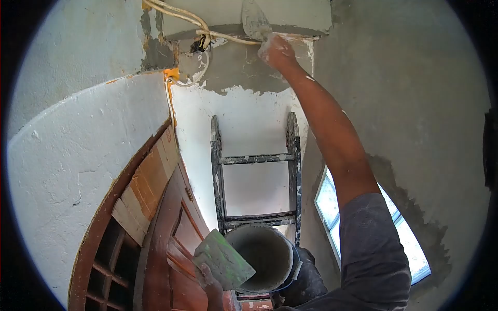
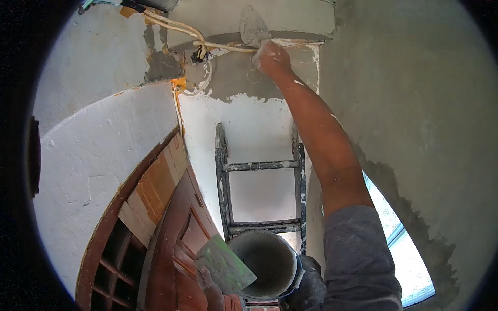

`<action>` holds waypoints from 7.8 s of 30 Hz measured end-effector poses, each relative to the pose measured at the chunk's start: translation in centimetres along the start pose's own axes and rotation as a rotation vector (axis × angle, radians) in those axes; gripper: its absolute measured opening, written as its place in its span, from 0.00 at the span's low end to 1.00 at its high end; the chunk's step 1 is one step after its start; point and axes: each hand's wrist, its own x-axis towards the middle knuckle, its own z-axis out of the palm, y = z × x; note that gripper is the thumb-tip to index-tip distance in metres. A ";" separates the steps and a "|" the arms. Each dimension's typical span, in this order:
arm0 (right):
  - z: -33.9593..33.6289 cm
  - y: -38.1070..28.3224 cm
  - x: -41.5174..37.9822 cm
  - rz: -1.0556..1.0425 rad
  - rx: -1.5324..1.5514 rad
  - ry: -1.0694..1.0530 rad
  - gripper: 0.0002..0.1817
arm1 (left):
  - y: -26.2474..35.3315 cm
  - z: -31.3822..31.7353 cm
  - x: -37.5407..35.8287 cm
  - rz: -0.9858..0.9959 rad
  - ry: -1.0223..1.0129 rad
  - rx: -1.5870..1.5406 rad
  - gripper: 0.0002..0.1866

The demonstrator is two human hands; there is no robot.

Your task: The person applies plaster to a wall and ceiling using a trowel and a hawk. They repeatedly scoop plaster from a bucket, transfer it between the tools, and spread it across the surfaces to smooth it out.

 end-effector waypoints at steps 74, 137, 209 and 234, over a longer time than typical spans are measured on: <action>-4.4 -8.3 8.4 -0.635 -0.630 -0.131 0.14 | -1.5 0.1 0.8 0.070 0.139 -0.173 0.29; -2.2 -3.9 12.0 -0.749 -0.710 0.059 0.17 | -2.6 -2.7 0.3 0.048 0.221 -0.070 0.31; -11.3 -8.0 -33.8 0.389 1.282 -1.007 0.17 | 2.3 1.0 3.8 -0.409 -0.424 -0.822 0.32; -18.3 -13.9 -50.3 0.877 1.169 -0.961 0.17 | 11.6 0.8 7.6 0.341 0.075 -0.205 0.31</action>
